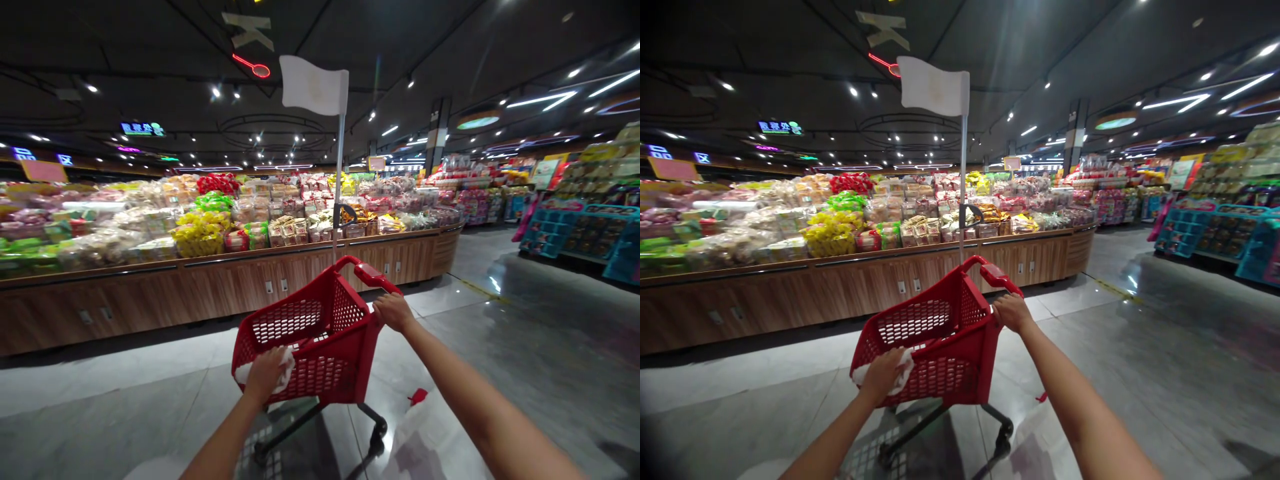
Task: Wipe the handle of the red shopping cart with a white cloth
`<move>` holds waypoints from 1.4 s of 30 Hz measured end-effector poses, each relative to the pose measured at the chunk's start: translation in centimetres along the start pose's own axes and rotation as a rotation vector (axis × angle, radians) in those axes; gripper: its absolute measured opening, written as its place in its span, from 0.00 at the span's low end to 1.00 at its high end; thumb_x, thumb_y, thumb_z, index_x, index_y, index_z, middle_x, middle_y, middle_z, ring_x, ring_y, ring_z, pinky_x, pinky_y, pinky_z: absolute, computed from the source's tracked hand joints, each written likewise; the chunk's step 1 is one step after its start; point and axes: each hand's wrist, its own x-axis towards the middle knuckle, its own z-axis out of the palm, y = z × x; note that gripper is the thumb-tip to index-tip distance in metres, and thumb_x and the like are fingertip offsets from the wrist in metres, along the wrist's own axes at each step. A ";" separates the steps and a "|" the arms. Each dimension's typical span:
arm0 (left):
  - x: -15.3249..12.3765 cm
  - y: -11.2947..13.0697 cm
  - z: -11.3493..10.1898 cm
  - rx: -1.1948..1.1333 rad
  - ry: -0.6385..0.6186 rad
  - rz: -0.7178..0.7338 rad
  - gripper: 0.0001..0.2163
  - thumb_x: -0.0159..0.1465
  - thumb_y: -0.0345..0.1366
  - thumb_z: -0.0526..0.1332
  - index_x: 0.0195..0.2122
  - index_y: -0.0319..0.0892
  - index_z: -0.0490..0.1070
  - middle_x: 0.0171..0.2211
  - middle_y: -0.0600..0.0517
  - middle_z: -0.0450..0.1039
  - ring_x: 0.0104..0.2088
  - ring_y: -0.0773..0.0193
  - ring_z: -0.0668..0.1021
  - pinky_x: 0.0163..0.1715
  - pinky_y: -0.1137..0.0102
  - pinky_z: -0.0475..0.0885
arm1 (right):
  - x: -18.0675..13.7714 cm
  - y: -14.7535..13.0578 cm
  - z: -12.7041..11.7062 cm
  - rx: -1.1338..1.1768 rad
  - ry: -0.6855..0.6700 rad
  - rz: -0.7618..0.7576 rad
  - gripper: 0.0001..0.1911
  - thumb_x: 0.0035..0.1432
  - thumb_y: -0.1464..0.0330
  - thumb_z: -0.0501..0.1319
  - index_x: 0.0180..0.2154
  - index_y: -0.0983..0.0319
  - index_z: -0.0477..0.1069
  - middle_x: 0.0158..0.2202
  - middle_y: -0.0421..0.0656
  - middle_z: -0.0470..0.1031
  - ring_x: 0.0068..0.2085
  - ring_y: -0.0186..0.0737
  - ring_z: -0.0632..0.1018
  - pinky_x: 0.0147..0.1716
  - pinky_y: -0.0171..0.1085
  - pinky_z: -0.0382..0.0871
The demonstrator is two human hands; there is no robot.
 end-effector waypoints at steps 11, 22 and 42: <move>6.0 12.4 -0.9 -0.089 0.055 0.045 0.19 0.67 0.36 0.53 0.59 0.40 0.59 0.53 0.42 0.67 0.50 0.53 0.72 0.49 0.59 0.68 | 0.1 -11.3 3.1 0.152 -0.125 -0.104 0.10 0.64 0.69 0.52 0.39 0.61 0.72 0.39 0.46 0.75 0.44 0.44 0.71 0.51 0.43 0.53; -2.7 -0.2 1.0 -0.035 0.055 -0.057 0.15 0.67 0.35 0.52 0.54 0.45 0.65 0.51 0.46 0.71 0.49 0.57 0.73 0.49 0.63 0.68 | 0.4 -9.3 3.5 0.147 -0.111 -0.046 0.13 0.66 0.63 0.50 0.37 0.60 0.71 0.41 0.45 0.74 0.43 0.42 0.71 0.48 0.41 0.54; -2.7 -0.4 3.1 -0.129 0.037 0.023 0.17 0.64 0.35 0.54 0.55 0.48 0.65 0.50 0.47 0.72 0.50 0.56 0.74 0.50 0.62 0.70 | 0.2 -14.6 5.1 0.258 -0.174 0.011 0.14 0.65 0.61 0.52 0.44 0.59 0.71 0.57 0.49 0.67 0.53 0.46 0.69 0.53 0.45 0.56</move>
